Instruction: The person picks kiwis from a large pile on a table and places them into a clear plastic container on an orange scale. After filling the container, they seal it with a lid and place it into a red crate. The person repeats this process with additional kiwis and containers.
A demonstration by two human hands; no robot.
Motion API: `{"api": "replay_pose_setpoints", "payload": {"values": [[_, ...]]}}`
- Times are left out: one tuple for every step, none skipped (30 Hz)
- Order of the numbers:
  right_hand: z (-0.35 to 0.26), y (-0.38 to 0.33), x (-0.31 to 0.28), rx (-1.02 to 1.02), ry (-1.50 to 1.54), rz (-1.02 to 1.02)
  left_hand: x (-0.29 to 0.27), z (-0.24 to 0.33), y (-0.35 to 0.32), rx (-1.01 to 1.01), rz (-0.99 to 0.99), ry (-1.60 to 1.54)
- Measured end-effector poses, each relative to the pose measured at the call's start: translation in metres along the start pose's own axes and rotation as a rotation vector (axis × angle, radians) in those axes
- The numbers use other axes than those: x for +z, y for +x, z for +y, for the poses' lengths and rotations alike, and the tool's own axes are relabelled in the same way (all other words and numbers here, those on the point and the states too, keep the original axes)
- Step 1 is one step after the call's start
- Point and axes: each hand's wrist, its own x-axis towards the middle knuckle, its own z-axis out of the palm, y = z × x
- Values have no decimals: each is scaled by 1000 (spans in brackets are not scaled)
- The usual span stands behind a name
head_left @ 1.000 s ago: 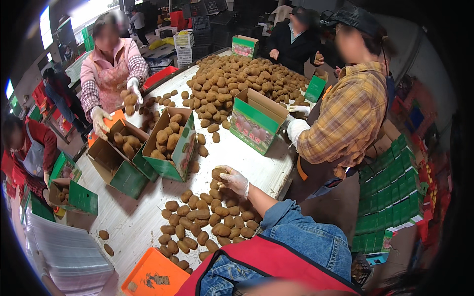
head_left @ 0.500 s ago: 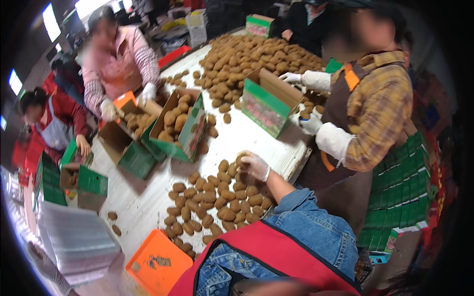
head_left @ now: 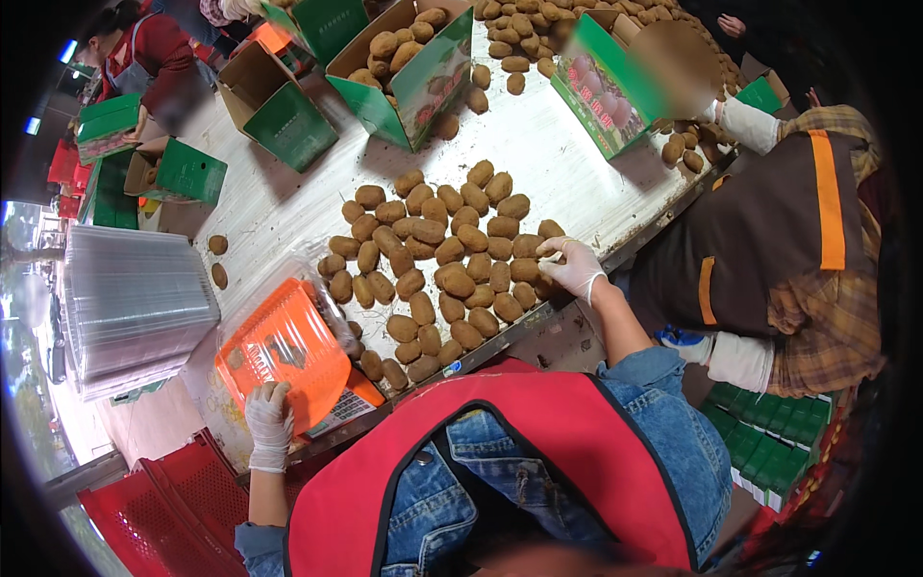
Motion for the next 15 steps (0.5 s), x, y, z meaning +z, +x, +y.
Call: {"api": "replay_pose_setpoints", "payload": {"values": [[-2,-4,5,-215,-371,65,2,-5,-11,-23,-5,-18],[-5,-5,10,-206,-466,17,2,-11,-21,-46,-9,-35],[-8,-7,14,-146,-581,-32,1,-15,-30,-62,-49,-30],[-11,-6,18,-102,-631,-46,-1,-18,-38,-77,-90,-24],[-12,-6,20,-60,-681,-61,-4,-19,-44,-108,-126,-22],[-13,-4,22,-64,-711,-55,-6,-20,-49,-128,-198,21],[-13,-2,22,-67,-705,-50,-9,-19,-52,-169,-231,4],[-11,1,22,-59,-719,-69,-12,-17,-55,-210,-260,-13],[-9,3,20,-111,-705,-66,-14,-15,-56,-248,-286,-43],[-5,4,18,-109,-633,-44,-16,-12,-57,-266,-278,-57],[-1,4,15,-89,-563,-36,-17,-10,-57,-305,-285,-52],[4,1,10,-88,-343,-52,-20,-9,-57,-319,-271,-57],[8,-1,8,-39,-128,-74,-21,-8,-56,-335,-261,-60],[12,-7,1,113,327,-203,-23,-8,-56,-334,-254,-53],[14,-12,0,11,617,-187,-23,-8,-55,-368,-261,-77]]}}
